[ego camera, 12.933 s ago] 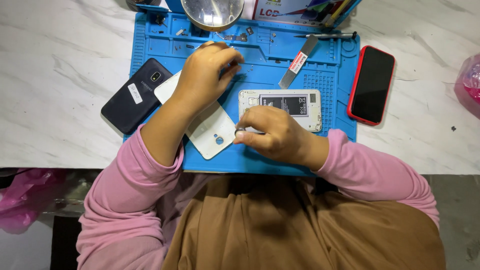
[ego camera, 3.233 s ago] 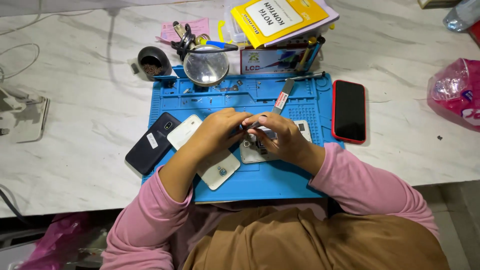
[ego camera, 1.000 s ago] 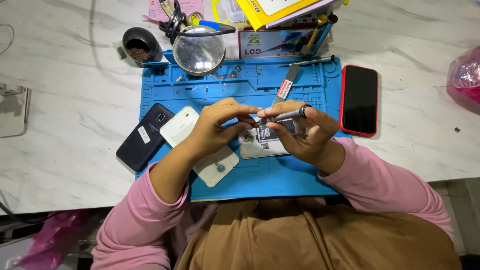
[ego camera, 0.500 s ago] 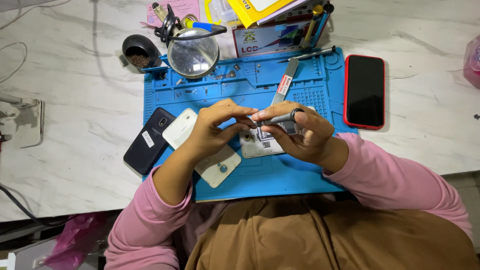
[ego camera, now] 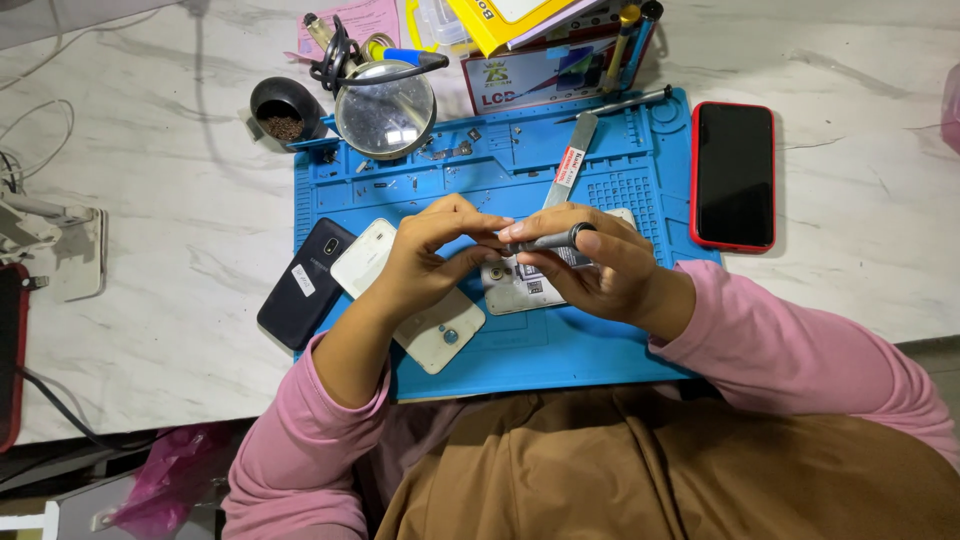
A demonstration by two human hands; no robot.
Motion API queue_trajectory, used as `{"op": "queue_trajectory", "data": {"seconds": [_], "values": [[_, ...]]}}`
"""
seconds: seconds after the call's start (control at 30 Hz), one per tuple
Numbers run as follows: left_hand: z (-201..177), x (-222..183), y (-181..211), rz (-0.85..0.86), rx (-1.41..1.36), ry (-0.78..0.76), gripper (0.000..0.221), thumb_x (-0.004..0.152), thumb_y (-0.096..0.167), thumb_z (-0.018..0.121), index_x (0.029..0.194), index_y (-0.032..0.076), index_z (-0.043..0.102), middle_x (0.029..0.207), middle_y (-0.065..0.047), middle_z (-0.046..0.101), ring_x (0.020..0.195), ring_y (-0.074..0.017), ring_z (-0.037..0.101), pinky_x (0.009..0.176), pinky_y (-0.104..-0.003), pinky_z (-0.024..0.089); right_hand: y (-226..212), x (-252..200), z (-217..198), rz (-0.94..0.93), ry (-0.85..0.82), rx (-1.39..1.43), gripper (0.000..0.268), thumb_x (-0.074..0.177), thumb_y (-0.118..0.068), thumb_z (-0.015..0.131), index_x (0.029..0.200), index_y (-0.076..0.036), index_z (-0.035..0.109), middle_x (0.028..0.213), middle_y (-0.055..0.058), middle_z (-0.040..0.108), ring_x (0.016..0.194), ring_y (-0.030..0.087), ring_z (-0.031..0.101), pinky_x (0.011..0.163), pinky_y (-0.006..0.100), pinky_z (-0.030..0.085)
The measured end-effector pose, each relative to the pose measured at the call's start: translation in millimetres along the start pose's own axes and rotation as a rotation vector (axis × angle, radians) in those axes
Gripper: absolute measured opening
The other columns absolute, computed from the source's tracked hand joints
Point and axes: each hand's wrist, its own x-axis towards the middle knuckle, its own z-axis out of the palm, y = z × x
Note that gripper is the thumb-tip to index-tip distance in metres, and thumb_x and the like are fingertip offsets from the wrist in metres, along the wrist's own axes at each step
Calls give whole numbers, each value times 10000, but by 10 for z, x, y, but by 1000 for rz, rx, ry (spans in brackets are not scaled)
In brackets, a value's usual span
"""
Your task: Repairing a mobile phone by using a screwdriver to manipulate internal components on a repair mat
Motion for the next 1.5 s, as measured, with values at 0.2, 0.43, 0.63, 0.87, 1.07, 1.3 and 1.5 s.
{"op": "queue_trajectory", "data": {"seconds": [0.2,0.43,0.63,0.87,1.07,1.3,1.5], "values": [[-23,-25,-101,-5,24,-18,334,862,58,817,1189,77,752,901,-55,752,883,-203,632,923,-340,505,2,38,50,-15,-3,-49,677,930,112,710,1483,-137,410,1063,241,720,840,399,737,661,450,648],[-181,58,-15,-2,219,42,326,933,179,777,1248,124,717,1025,-40,766,993,-250,647,946,-371,487,160,-38,110,42,-42,-156,555,939,83,727,1376,-53,413,1017,220,734,816,370,746,606,447,627],[-242,-47,-213,85,775,-74,245,862,88,811,1094,143,755,970,-52,725,953,-288,627,841,-412,479,226,-71,87,99,-172,-278,465,952,57,732,1332,-7,471,960,198,735,755,343,723,585,440,617],[16,-69,-227,102,734,-201,133,798,114,849,868,139,739,855,-32,688,843,-247,601,773,-375,480,249,-146,39,123,-151,-281,466,930,46,752,1321,4,502,916,166,724,727,316,711,571,438,604],[154,-111,-296,165,761,-183,127,831,211,830,857,157,718,835,-16,641,791,-235,555,720,-377,451,257,-139,7,76,-97,-258,487,950,45,727,1344,-23,450,955,170,731,757,317,727,607,425,612],[288,-128,-273,133,876,-172,175,802,223,810,788,158,649,799,7,584,731,-221,555,635,-363,448,292,-156,38,66,-59,-262,468,957,32,731,1343,-23,473,987,174,742,781,321,735,619,414,609],[227,-108,-265,114,848,-90,123,868,127,692,822,122,578,812,-21,524,687,-235,558,586,-344,453,254,-95,-39,65,-25,-151,509,959,73,711,1353,-1,397,989,226,736,769,357,731,628,422,608]]}}
